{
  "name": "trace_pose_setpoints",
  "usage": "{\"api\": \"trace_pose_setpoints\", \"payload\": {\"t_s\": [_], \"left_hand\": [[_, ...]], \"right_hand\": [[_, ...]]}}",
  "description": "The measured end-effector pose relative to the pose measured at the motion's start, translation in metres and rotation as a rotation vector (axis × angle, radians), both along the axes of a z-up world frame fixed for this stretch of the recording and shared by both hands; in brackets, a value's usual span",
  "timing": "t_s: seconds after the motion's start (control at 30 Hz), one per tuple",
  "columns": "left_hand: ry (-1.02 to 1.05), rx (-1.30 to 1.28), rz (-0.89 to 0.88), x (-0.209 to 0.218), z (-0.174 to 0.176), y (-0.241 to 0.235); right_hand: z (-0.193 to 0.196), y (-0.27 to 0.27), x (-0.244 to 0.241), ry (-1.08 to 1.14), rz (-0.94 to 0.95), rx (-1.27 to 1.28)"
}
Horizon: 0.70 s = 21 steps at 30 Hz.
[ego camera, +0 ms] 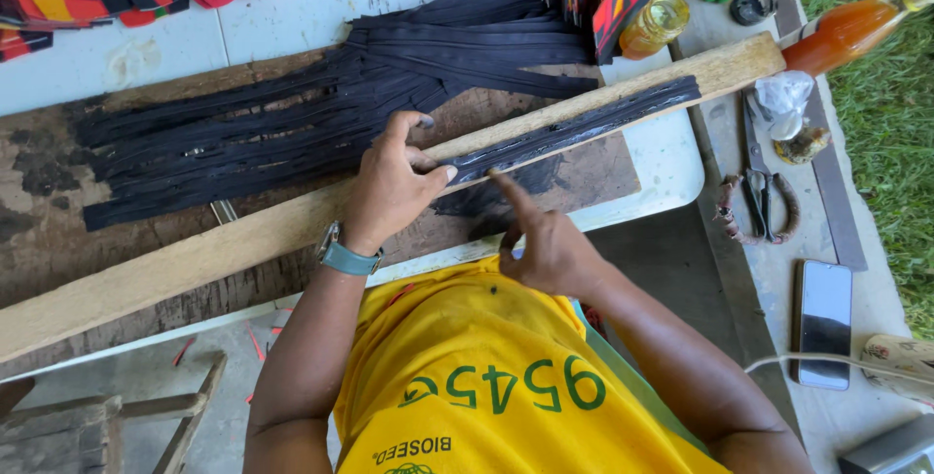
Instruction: The person repeatedly applies a dark adhesive from a jar onto long black rubber strips using their finger. They smooth the adhesive along the strip, then place it on a wooden board before repeating the process on additional strips.
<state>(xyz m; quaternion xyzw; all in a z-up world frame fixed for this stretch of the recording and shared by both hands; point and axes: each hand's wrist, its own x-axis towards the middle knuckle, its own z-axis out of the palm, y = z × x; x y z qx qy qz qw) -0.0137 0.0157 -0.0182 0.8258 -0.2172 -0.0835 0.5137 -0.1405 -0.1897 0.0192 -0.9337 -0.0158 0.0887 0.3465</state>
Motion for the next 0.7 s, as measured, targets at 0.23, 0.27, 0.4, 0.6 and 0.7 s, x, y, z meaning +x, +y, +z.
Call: {"api": "trace_pose_setpoints", "payload": {"t_s": [0.23,0.27,0.4,0.6,0.7], "left_hand": [[-0.060,-0.047,-0.011,0.002,-0.005,0.001],[-0.050,-0.051,-0.007,0.002,-0.005,0.000],[-0.016,-0.040,0.003,0.001,-0.004,0.001],[-0.029,-0.035,-0.006,0.002,-0.004,-0.001],[-0.024,-0.045,-0.003,0.001,-0.003,-0.001]], "right_hand": [[-0.014,0.028,0.002,-0.012,0.055,-0.349],[-0.013,0.031,0.001,-0.033,0.094,-0.386],[-0.009,0.027,0.002,-0.066,0.135,-0.369],[-0.014,0.013,0.009,0.269,-0.041,-0.755],[-0.018,0.007,0.012,0.248,0.040,-0.785]]}}
